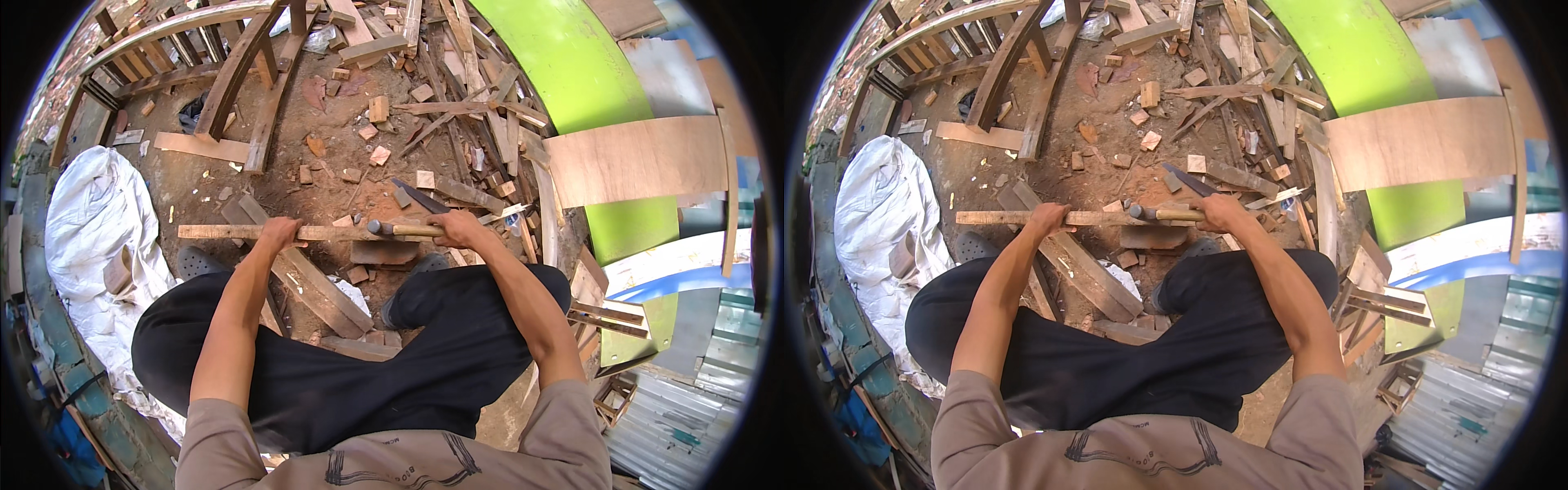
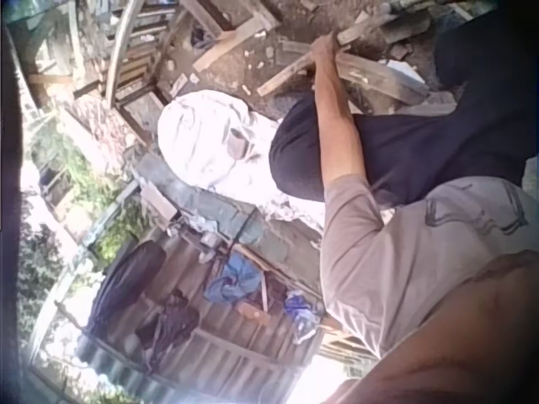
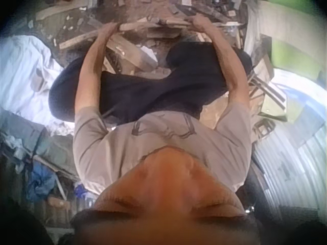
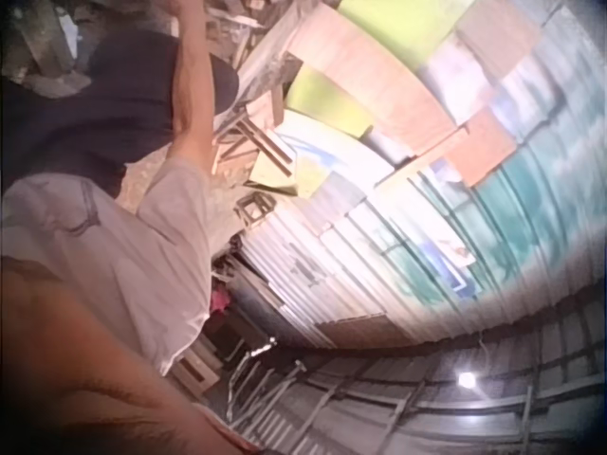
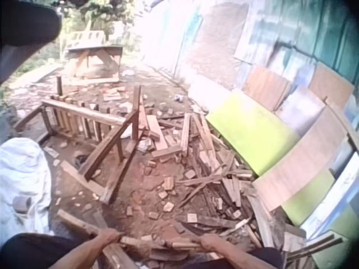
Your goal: The person sits on the ground and uses a hammer to break wooden planks into smaller pieces. They repeatedly position planks and strike them to split the wood, then set the broken pieces aside.
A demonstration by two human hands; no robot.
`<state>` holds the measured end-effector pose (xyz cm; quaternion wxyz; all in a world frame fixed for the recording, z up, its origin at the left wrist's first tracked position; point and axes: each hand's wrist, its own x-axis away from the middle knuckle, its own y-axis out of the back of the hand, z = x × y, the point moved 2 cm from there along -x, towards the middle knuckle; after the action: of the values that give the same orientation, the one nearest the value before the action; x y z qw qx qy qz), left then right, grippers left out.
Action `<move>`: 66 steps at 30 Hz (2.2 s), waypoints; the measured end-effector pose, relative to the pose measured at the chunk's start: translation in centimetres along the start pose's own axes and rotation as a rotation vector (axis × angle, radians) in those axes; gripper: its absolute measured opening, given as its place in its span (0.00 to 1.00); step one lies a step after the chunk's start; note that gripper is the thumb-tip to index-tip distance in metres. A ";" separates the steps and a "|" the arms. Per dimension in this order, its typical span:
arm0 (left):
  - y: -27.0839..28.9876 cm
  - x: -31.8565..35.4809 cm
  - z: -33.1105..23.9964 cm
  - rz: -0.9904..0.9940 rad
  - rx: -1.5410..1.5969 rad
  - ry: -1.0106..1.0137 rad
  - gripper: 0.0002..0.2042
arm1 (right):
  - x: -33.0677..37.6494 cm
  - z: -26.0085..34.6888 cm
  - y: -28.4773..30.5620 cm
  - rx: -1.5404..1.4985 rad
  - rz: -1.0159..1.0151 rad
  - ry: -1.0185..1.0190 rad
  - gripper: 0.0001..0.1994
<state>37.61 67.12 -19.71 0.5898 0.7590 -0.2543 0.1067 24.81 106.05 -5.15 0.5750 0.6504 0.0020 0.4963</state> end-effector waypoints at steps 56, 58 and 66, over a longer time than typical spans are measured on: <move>-2.1 1.2 2.2 -0.300 0.084 -0.145 0.27 | -7.3 19.8 5.1 -0.193 0.574 -0.208 0.22; -2.9 1.5 1.5 -0.319 0.101 -0.148 0.27 | -4.8 18.0 6.0 -0.427 0.508 -0.270 0.25; -1.6 1.9 1.4 -0.214 0.088 -0.046 0.30 | -1.3 8.0 7.5 -0.772 0.325 -0.359 0.25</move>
<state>39.85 65.62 -20.56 0.5581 0.8091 -0.1804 0.0366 25.10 96.77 0.81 0.6813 0.4559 -0.3849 0.4240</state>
